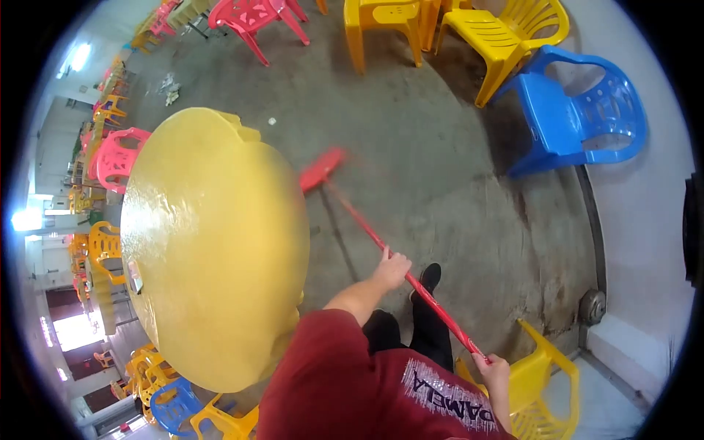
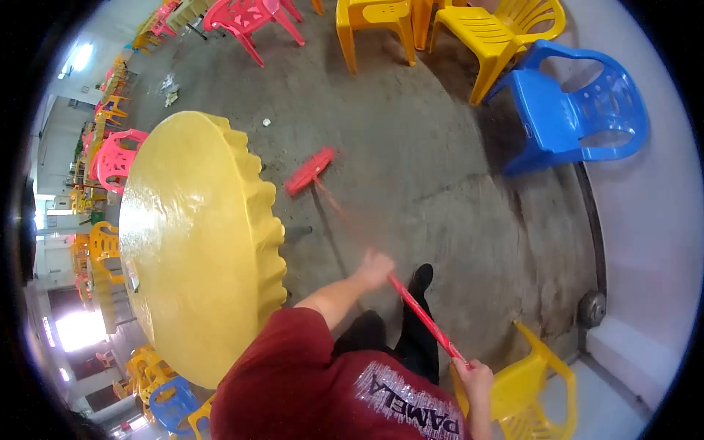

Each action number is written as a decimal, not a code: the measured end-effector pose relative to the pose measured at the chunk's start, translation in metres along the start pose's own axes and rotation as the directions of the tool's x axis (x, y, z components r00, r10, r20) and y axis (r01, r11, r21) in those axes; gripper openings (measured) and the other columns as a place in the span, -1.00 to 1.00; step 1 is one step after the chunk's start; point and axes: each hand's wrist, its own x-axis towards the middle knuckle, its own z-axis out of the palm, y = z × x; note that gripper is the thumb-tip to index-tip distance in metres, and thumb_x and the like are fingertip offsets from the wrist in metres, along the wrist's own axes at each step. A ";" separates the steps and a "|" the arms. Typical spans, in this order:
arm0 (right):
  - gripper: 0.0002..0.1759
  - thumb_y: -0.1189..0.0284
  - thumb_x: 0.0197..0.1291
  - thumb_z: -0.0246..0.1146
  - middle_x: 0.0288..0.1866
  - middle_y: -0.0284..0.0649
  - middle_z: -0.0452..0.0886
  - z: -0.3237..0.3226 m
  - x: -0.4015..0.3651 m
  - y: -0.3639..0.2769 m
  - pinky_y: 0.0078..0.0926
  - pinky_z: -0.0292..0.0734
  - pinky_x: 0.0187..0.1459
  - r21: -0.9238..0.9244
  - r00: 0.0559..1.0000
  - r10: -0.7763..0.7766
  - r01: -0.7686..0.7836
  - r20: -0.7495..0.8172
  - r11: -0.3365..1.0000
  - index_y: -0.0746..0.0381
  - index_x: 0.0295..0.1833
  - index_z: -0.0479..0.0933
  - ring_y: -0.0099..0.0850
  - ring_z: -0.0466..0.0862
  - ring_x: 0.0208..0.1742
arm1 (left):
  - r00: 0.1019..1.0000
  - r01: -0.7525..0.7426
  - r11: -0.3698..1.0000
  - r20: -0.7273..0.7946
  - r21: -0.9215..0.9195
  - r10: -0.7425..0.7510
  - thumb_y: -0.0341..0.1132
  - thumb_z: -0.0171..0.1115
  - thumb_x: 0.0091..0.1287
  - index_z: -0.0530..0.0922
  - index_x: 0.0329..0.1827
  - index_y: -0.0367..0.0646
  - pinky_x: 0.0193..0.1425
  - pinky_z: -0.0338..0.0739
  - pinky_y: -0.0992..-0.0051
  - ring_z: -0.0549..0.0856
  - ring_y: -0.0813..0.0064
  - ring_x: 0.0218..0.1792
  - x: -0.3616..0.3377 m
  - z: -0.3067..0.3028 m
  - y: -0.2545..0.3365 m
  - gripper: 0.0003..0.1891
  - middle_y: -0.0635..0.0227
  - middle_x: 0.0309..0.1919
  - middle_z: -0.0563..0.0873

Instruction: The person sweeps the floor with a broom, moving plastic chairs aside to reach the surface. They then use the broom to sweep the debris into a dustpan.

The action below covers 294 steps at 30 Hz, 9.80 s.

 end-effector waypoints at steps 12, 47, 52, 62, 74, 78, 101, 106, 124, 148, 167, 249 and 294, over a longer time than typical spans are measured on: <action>-0.51 0.13 0.10 0.36 -0.74 -0.07 0.46 -0.183 0.083 0.014 -0.30 0.34 -0.54 -0.136 0.991 0.123 -0.114 0.058 0.984 0.41 -0.50 0.58 -0.53 0.47 -0.62 | 0.964 -0.121 0.928 -0.265 -0.351 0.026 -0.25 0.24 0.09 0.50 -0.34 -0.06 0.32 0.16 -0.14 0.52 0.18 -0.08 0.150 -0.036 0.104 -0.85 0.30 -0.33 0.53; -0.88 0.52 0.12 0.38 -0.43 -0.36 0.63 -0.363 0.444 -0.681 -0.69 0.48 -0.32 0.067 0.727 -0.647 0.652 0.228 0.756 0.34 -0.25 0.65 -0.65 0.56 -0.39 | 0.535 0.542 0.558 -0.254 -0.628 -0.806 -0.05 0.28 0.21 0.56 -0.50 -0.17 0.05 0.35 0.18 0.59 0.11 -0.16 0.265 -0.328 -0.370 -0.66 0.16 -0.37 0.66; -0.94 0.58 0.05 0.29 -0.45 -0.36 0.53 -0.400 0.545 -0.774 -0.66 0.42 -0.27 0.162 0.582 -0.806 0.789 0.112 0.592 0.27 -0.37 0.53 -0.58 0.51 -0.37 | 0.249 0.560 0.455 -0.383 -0.692 -0.890 -0.08 0.38 0.12 0.46 -0.61 -0.16 -0.21 0.41 0.12 0.58 0.00 -0.35 0.289 -0.381 -0.401 -0.62 0.11 -0.52 0.60; -0.92 0.53 0.13 0.36 -0.53 -0.38 0.57 -0.318 0.476 -0.982 -0.70 0.39 -0.48 0.246 0.143 -0.922 0.939 0.360 0.241 0.29 -0.33 0.59 -0.70 0.51 -0.52 | -0.005 0.571 0.189 -0.234 -0.799 -0.972 -0.11 0.38 0.15 0.49 -0.63 -0.14 -0.25 0.41 0.08 0.56 -0.06 -0.43 0.241 -0.376 -0.502 -0.64 0.10 -0.56 0.60; -0.94 0.61 0.06 0.27 -0.41 -0.31 0.57 -0.264 0.459 -1.171 -0.60 0.42 -0.25 0.367 0.075 -0.859 0.883 0.506 0.293 0.31 -0.32 0.62 -0.53 0.54 -0.34 | -0.142 0.603 0.047 -0.165 -0.797 -0.976 -0.11 0.32 0.19 0.47 -0.63 -0.13 -0.27 0.45 0.07 0.59 -0.01 -0.42 0.198 -0.405 -0.610 -0.63 0.11 -0.55 0.60; -0.96 0.56 0.11 0.27 -0.41 -0.31 0.57 -0.293 0.466 -1.209 -0.61 0.39 -0.23 0.232 0.125 -0.961 0.955 0.249 0.184 0.31 -0.36 0.61 -0.51 0.53 -0.33 | -0.126 0.484 0.246 -0.344 -0.840 -0.930 -0.15 0.35 0.17 0.44 -0.63 -0.14 -0.31 0.43 0.09 0.56 -0.04 -0.44 0.213 -0.464 -0.657 -0.64 0.10 -0.57 0.58; -0.84 0.40 0.08 0.24 -0.45 -0.25 0.59 -0.231 0.432 -1.426 -0.38 0.39 -0.23 0.668 -0.596 -0.651 0.723 0.471 -0.179 0.30 -0.38 0.58 -0.39 0.51 -0.31 | -0.529 0.252 0.064 -0.192 -0.966 -0.826 -0.15 0.39 0.15 0.36 -0.63 -0.18 -0.37 0.34 0.06 0.51 -0.07 -0.44 0.197 -0.512 -0.713 -0.58 0.07 -0.58 0.50; -0.87 0.46 0.09 0.23 -0.48 -0.32 0.56 -0.146 0.412 -1.420 -0.61 0.40 -0.35 0.607 -0.531 -0.477 0.795 0.700 0.007 0.32 -0.39 0.58 -0.57 0.51 -0.42 | -0.666 0.256 -0.237 0.007 -0.937 -0.746 -0.23 0.38 0.16 0.42 -0.56 -0.17 -0.32 0.38 0.14 0.53 0.00 -0.43 0.181 -0.509 -0.667 -0.68 0.11 -0.55 0.54; -0.63 0.17 0.20 0.21 -0.36 -0.27 0.54 -0.207 0.407 -1.478 -0.60 0.38 -0.29 0.537 -0.538 -0.684 0.806 0.493 -0.247 0.31 -0.34 0.54 -0.50 0.52 -0.35 | -0.622 0.128 0.062 -0.129 -0.990 -0.773 -0.25 0.39 0.14 0.41 -0.54 -0.20 -0.36 0.39 0.15 0.53 -0.03 -0.42 0.174 -0.520 -0.755 -0.69 0.04 -0.55 0.50; -0.81 0.43 0.11 0.17 -0.44 -0.34 0.58 -0.046 0.328 -1.782 -0.60 0.45 -0.30 0.520 -0.435 -0.361 0.833 0.825 0.186 0.33 -0.43 0.57 -0.54 0.57 -0.39 | -0.848 -0.135 -0.136 0.186 -0.981 -0.497 -0.34 0.39 0.09 0.44 -0.50 -0.19 -0.34 0.41 0.13 0.55 -0.08 -0.40 0.179 -0.600 -0.978 -0.75 0.04 -0.53 0.55; -0.72 0.27 0.16 0.27 -0.48 -0.13 0.63 0.131 0.077 -2.011 -0.32 0.41 -0.31 0.915 -0.936 -0.047 0.352 0.350 -0.199 0.29 -0.40 0.64 -0.25 0.55 -0.45 | -0.972 0.088 0.012 -0.088 -0.996 -0.218 -0.24 0.46 0.12 0.38 -0.62 -0.21 -0.41 0.39 0.16 0.54 -0.02 -0.53 -0.153 -0.651 -1.195 -0.60 0.11 -0.62 0.52; -0.86 0.44 0.25 0.17 -0.34 -0.18 0.59 0.427 0.181 -2.044 -0.22 0.45 0.04 0.562 -0.578 0.024 0.801 0.815 0.204 0.23 -0.35 0.43 -0.23 0.56 -0.15 | -0.971 -0.016 -0.475 0.128 -0.880 -0.204 -0.15 0.44 0.01 0.35 -0.67 -0.08 -0.29 0.32 0.17 0.54 0.10 -0.46 -0.216 -0.444 -1.307 -0.60 0.26 -0.64 0.49; -0.83 0.48 0.23 0.07 -0.44 -0.18 0.52 0.381 -0.143 -2.123 -0.20 0.47 -0.05 0.882 -0.659 0.727 0.440 0.192 0.167 0.31 -0.40 0.44 -0.22 0.57 -0.26 | -0.816 -0.411 -0.141 0.294 -0.901 0.497 -0.16 0.40 0.15 0.37 -0.62 -0.18 -0.24 0.40 0.11 0.59 0.02 -0.40 -0.289 -0.631 -1.390 -0.60 0.16 -0.58 0.56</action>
